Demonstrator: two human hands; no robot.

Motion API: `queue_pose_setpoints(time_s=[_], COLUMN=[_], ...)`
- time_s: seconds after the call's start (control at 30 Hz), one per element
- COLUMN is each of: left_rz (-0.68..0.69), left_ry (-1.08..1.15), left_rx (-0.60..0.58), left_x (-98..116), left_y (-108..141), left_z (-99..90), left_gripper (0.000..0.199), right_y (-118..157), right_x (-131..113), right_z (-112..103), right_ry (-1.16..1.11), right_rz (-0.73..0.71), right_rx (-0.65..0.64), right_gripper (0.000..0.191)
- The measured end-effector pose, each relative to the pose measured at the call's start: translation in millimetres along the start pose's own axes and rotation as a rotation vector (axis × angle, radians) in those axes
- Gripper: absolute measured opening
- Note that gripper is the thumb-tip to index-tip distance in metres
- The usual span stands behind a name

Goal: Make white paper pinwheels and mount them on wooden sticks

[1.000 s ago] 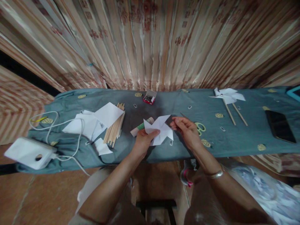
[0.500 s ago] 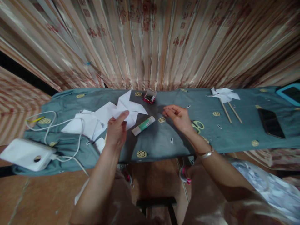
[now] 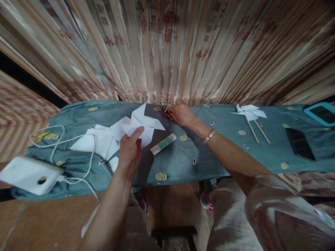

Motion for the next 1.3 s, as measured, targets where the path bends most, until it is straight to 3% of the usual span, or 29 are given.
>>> queue_pose_setpoints(time_s=[0.2, 0.57, 1.3], left_rz=[-0.008, -0.045, -0.025], left_ry=[0.037, 0.048, 0.027], left_rx=[0.008, 0.014, -0.046], left_x=[-4, -17, -22], left_y=[0, 2, 2], left_z=[1.2, 1.1, 8.5], left_gripper=[0.037, 0.039, 0.031], right_y=[-19, -25, -28], right_x=[0, -9, -8], right_z=[13, 16, 25], right_ry=[0.054, 0.127, 0.099], right_rz=[-0.011, -0.041, -0.043], right_rx=[-0.074, -0.166, -0.093], right_gripper=[0.026, 0.027, 0.027])
Point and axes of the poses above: each hand's wrist, its own y-axis away from the middle knuckle, its own z-axis out of the palm, x = y × z, the point moved 9 cm from there along -y, towards the middle knuckle, and after that the axes turned 3 degrees about z, right-handed, at the moved point
